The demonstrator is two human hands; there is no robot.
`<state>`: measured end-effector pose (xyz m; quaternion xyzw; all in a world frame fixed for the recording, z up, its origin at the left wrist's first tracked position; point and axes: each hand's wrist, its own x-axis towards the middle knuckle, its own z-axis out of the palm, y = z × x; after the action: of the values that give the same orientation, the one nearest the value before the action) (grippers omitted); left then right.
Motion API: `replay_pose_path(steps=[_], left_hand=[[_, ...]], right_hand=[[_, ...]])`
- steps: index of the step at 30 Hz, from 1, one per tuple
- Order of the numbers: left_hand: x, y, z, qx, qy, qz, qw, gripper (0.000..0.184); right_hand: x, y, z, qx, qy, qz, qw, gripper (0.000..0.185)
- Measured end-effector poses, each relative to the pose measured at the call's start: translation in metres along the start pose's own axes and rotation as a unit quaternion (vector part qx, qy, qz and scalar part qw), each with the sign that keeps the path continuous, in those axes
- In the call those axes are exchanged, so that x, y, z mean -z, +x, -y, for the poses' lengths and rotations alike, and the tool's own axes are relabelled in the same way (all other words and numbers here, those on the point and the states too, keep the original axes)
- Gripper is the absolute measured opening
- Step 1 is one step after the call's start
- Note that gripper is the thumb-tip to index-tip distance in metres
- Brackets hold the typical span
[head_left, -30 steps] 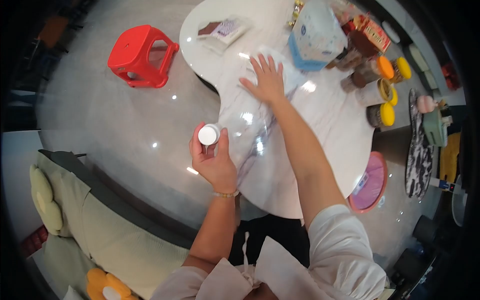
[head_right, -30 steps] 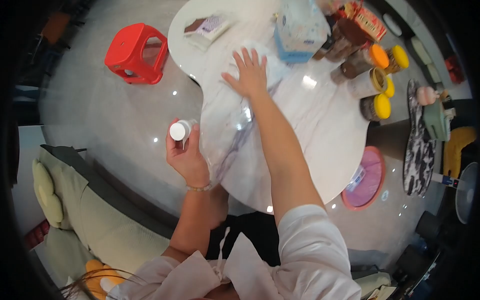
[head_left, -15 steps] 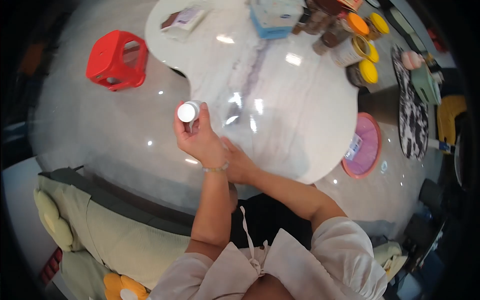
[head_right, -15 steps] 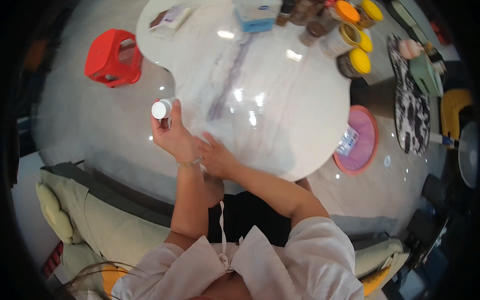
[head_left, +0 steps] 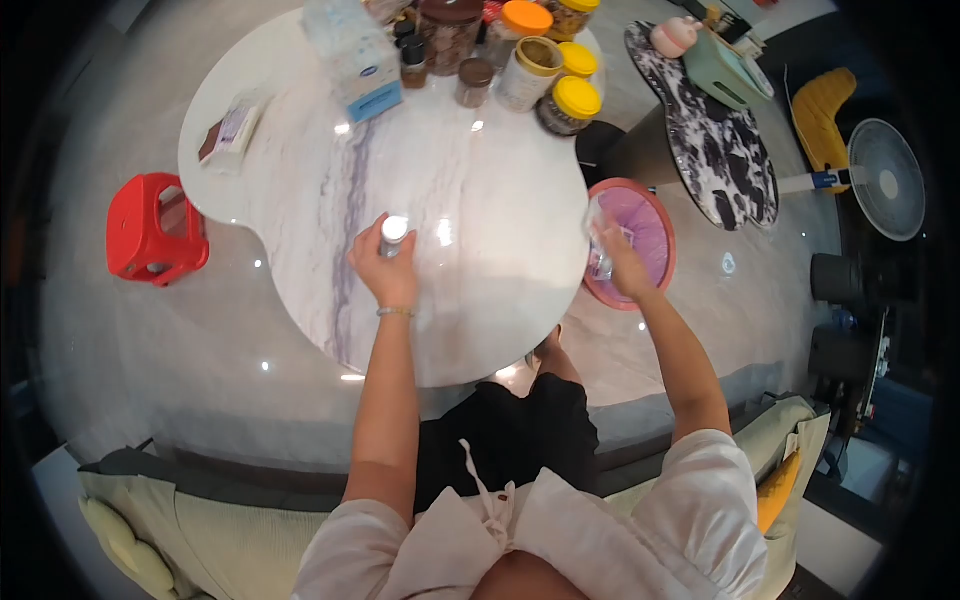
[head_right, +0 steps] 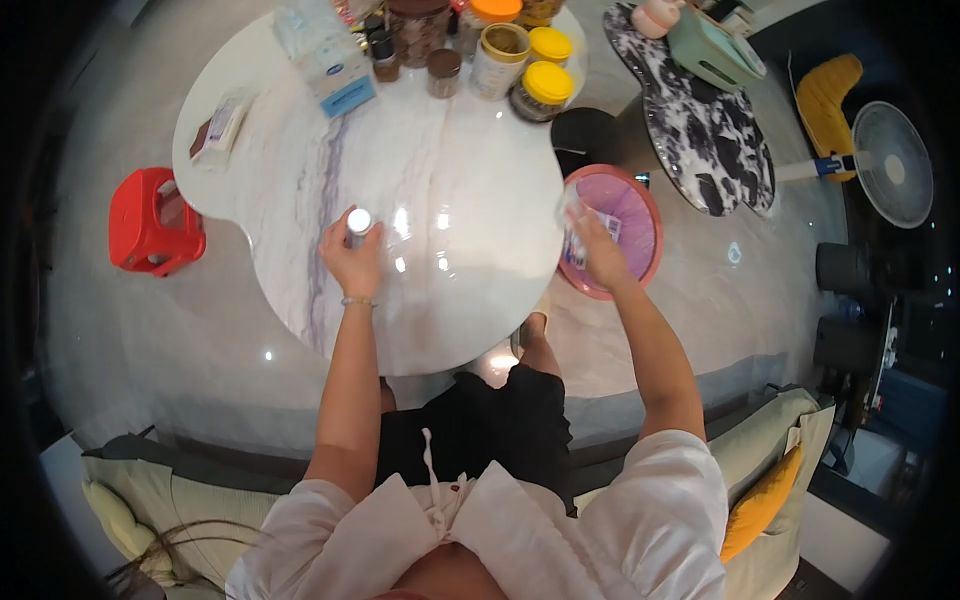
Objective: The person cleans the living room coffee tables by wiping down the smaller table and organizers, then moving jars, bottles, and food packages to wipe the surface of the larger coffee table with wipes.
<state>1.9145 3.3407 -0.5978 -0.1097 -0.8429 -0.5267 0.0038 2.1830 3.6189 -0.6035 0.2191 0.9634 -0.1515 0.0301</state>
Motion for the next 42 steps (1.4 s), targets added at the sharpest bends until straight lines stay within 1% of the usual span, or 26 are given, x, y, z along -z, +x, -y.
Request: replay_pose_path(steps=[1,2,3,4,5,6,7,8,9,11,12,13,15,16,17,18,19,21,23,25,26,28,31,34,38,42], left_hand=[[-0.003,0.001,0.002,-0.018,0.048,-0.01,0.999,0.042],[-0.004,0.005,0.006,-0.002,0.011,0.007,1.0,0.041],[-0.004,0.009,0.011,-0.006,0.003,0.014,1.0,0.041],[-0.004,0.011,0.015,0.015,-0.03,0.029,0.999,0.047],[-0.006,0.009,0.01,0.034,-0.062,0.044,0.997,0.054],[-0.008,0.003,0.004,0.03,-0.067,0.053,0.996,0.054],[-0.003,-0.001,-0.009,0.025,-0.029,-0.007,0.999,0.061],[0.003,-0.004,-0.02,0.02,0.011,-0.068,0.997,0.067],[0.009,-0.009,-0.027,0.015,0.01,-0.065,0.998,0.067],[0.023,-0.019,-0.04,0.02,-0.049,-0.113,0.992,0.07],[0.029,-0.026,-0.049,0.007,-0.041,-0.128,0.991,0.055],[0.031,-0.027,-0.05,0.004,-0.039,-0.132,0.99,0.055],[0.035,-0.024,-0.045,-0.007,-0.118,-0.16,0.98,0.049],[0.037,-0.022,-0.046,-0.006,-0.115,-0.17,0.979,0.049],[0.037,-0.019,-0.047,0.0,-0.126,-0.166,0.978,0.045],[0.038,-0.017,-0.048,0.006,-0.137,-0.163,0.977,0.04],[0.039,-0.016,-0.05,0.008,-0.135,-0.175,0.975,0.04],[0.037,-0.014,-0.053,0.018,-0.162,-0.16,0.974,0.038],[0.038,-0.015,-0.05,0.02,-0.166,-0.163,0.972,0.036],[0.04,-0.014,-0.046,0.052,-0.195,-0.138,0.97,0.033],[0.042,-0.012,-0.045,0.053,-0.194,-0.139,0.97,0.033],[0.047,-0.01,-0.047,0.021,-0.231,-0.134,0.963,0.03],[0.055,-0.005,-0.046,0.081,-0.219,-0.127,0.964,0.029],[0.059,-0.004,-0.05,0.082,-0.251,-0.118,0.957,0.027],[0.078,0.005,-0.047,0.116,-0.239,-0.112,0.958,0.027],[0.095,0.01,-0.047,0.095,-0.247,-0.167,0.95,0.025]], right_hand=[[0.013,-0.001,-0.003,-0.005,-0.003,-0.006,1.0,0.064],[0.035,-0.003,0.001,-0.159,0.306,-0.059,0.937,0.062],[0.051,-0.009,-0.002,-0.288,0.576,-0.109,0.757,0.059],[0.053,-0.02,-0.013,-0.314,0.703,-0.11,0.628,0.053],[0.059,-0.031,-0.01,-0.316,0.701,-0.122,0.628,0.053],[0.058,-0.041,0.0,-0.273,0.762,-0.182,0.558,0.051],[0.057,-0.047,0.01,-0.223,0.813,-0.239,0.482,0.049],[0.051,-0.05,0.016,-0.178,0.81,-0.28,0.484,0.044],[0.049,-0.053,0.021,-0.177,0.811,-0.285,0.48,0.044],[0.06,-0.048,0.047,-0.082,0.905,-0.214,0.358,0.042],[0.071,-0.043,0.066,-0.052,0.885,-0.221,0.407,0.041],[0.065,-0.04,0.064,-0.049,0.887,-0.218,0.404,0.041],[0.048,-0.028,0.058,-0.139,0.882,-0.159,0.421,0.041],[0.057,-0.017,0.077,-0.274,0.776,-0.157,0.546,0.051],[0.05,-0.009,0.084,-0.268,0.777,-0.145,0.55,0.051],[0.037,-0.003,0.09,-0.2,0.464,-0.157,0.848,0.058],[0.021,0.001,0.095,-0.089,0.063,-0.15,0.983,0.065],[-0.042,0.005,0.112,-0.002,0.153,-0.126,0.98,0.075],[-0.049,0.016,0.163,-0.022,0.06,-0.129,0.99,0.073],[-0.058,0.045,0.184,0.088,0.126,-0.077,0.985,0.067],[-0.056,0.06,0.195,0.089,0.126,-0.075,0.985,0.067],[-0.042,0.102,0.209,0.218,0.097,-0.03,0.971,0.057],[-0.053,0.176,0.177,0.152,0.06,-0.09,0.983,0.046],[-0.044,0.201,0.129,0.075,0.018,-0.098,0.992,0.053],[-0.034,0.133,0.074,-0.01,-0.07,-0.12,0.99,0.059],[-0.042,0.046,0.097,-0.03,-0.049,-0.097,0.994,0.069]])
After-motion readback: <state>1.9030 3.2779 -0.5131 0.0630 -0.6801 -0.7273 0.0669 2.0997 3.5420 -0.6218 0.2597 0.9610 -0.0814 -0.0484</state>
